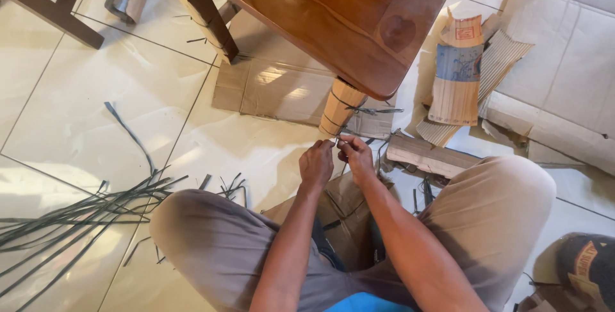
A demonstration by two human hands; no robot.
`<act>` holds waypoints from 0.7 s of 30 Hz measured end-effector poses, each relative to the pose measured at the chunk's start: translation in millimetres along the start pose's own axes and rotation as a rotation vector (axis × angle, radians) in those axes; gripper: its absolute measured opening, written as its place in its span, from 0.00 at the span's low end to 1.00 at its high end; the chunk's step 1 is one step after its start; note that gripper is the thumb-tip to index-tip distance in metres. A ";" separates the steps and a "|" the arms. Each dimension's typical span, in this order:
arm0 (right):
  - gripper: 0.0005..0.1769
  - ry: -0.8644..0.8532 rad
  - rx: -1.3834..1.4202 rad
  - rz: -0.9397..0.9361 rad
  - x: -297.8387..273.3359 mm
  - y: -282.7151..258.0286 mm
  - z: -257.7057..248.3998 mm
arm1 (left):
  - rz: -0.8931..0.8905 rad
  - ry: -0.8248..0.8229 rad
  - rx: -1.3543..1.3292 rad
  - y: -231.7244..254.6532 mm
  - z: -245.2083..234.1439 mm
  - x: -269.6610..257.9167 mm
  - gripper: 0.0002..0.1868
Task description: Wrapping a wooden table leg with cardboard and securing it with ties
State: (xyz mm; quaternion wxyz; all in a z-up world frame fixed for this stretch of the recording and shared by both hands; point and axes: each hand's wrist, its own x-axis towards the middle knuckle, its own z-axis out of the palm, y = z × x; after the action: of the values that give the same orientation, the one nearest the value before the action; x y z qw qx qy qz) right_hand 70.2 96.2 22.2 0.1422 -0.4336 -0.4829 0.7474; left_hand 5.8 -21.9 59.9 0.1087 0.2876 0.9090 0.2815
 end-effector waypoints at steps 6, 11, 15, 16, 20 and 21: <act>0.13 -0.055 -0.256 -0.289 2.0 2.0 -4.9 | 0.035 0.112 -0.013 9.3 -12.9 -1.1 0.05; 0.10 0.023 -0.624 -0.524 -2.6 -8.9 -6.0 | 0.036 0.170 -0.159 24.0 -11.4 4.9 0.04; 0.10 0.079 -0.637 -0.529 5.2 9.7 -6.9 | 0.044 0.190 -0.221 28.7 -7.4 6.4 0.03; 0.10 0.090 -0.579 -0.487 4.8 12.3 -6.2 | 0.049 0.207 -0.247 29.5 -7.5 6.8 0.02; 0.08 0.118 -0.410 -0.381 5.1 11.4 0.8 | 0.043 0.324 -0.310 25.6 8.7 14.9 0.05; 0.08 0.119 -0.410 -0.380 6.0 12.0 1.8 | 0.043 0.323 -0.311 27.1 8.6 15.4 0.05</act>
State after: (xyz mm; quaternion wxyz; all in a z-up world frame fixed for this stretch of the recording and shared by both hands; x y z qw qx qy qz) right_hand 67.7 93.0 9.3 0.2172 -0.3981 -0.6876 0.5670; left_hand 8.9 9.3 67.8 -0.0011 0.2378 0.8539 0.4630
